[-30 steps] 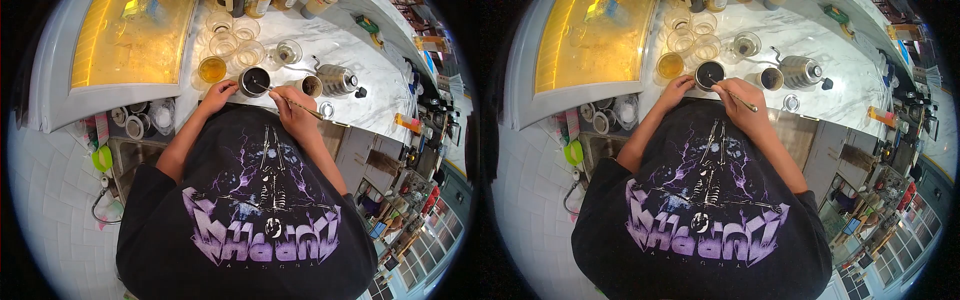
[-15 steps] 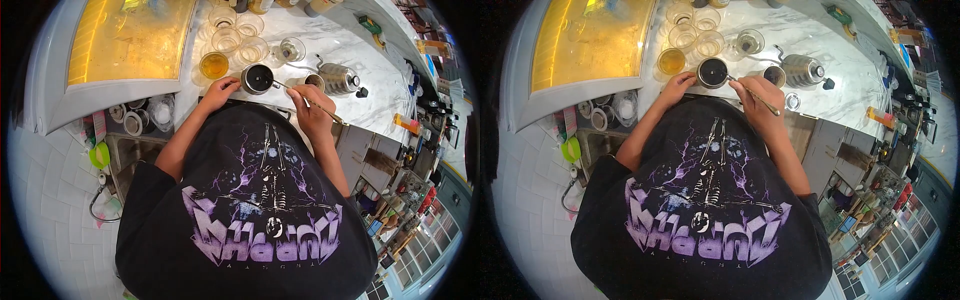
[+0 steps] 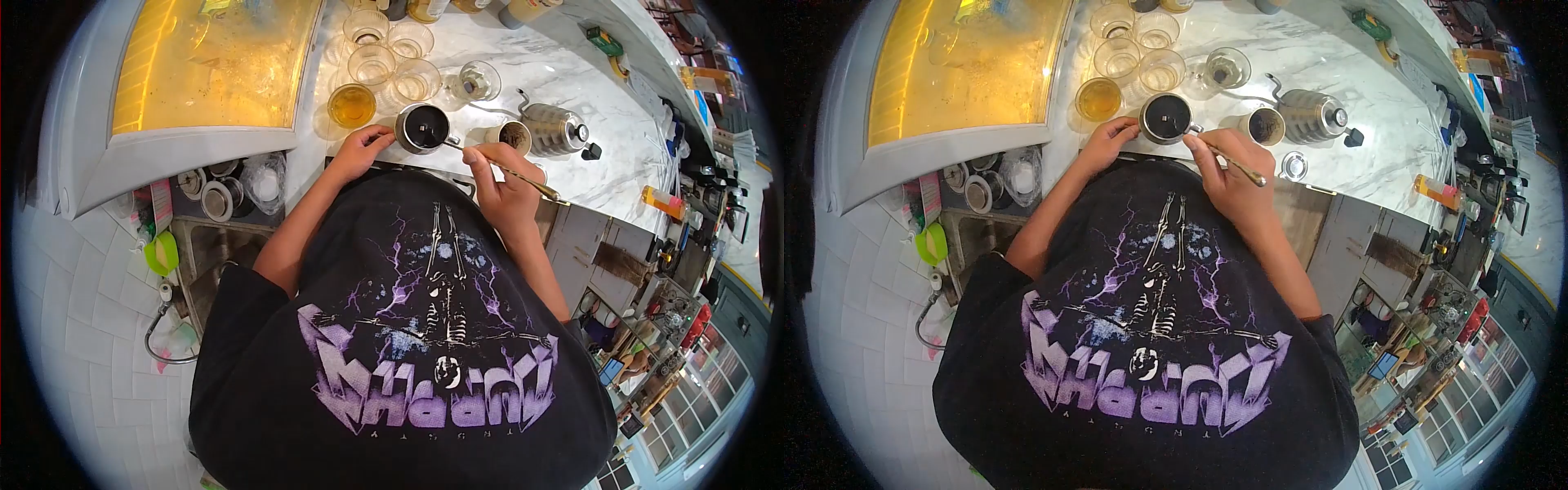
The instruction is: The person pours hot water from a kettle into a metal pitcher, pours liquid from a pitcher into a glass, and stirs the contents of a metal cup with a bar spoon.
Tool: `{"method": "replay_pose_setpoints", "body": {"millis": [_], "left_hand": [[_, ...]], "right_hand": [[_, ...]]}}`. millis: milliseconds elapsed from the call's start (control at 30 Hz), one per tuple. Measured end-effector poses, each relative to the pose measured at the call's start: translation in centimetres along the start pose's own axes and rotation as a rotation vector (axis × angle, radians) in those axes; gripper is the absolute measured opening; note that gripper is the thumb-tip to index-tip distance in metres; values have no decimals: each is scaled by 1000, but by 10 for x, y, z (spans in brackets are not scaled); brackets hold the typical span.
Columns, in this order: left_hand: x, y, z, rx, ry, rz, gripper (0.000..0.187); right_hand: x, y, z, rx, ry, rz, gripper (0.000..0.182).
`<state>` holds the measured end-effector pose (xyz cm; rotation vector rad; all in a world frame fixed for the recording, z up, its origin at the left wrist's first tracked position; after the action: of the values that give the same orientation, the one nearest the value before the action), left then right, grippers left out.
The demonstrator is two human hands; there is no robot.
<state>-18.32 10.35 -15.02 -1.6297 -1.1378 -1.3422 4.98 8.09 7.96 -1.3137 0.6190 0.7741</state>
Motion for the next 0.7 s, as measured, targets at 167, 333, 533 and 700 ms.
{"method": "replay_pose_setpoints", "body": {"millis": [167, 333, 533, 700], "left_hand": [[8, 0, -1, 5, 11, 14, 31], [8, 0, -2, -9, 14, 32, 32], [8, 0, -2, 4, 14, 27, 31], [7, 1, -1, 2, 14, 10, 30]], "right_hand": [[-9, -11, 0, 36, -26, -44, 12], [-16, -13, 1, 8, -31, -27, 10], [-2, 8, 6, -36, -63, -28, 10], [5, 10, 8, -49, -68, -32, 11]]}}
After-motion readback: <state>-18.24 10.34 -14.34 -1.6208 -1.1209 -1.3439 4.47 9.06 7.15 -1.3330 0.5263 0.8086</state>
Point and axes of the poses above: each hand's wrist, its own z-axis towards the middle knuckle, its own y-axis out of the palm, x = y × z, the point moved 2 cm from there along z, towards the middle knuckle, and after that the axes turned 9 degrees about y, right-handed, at the moved point
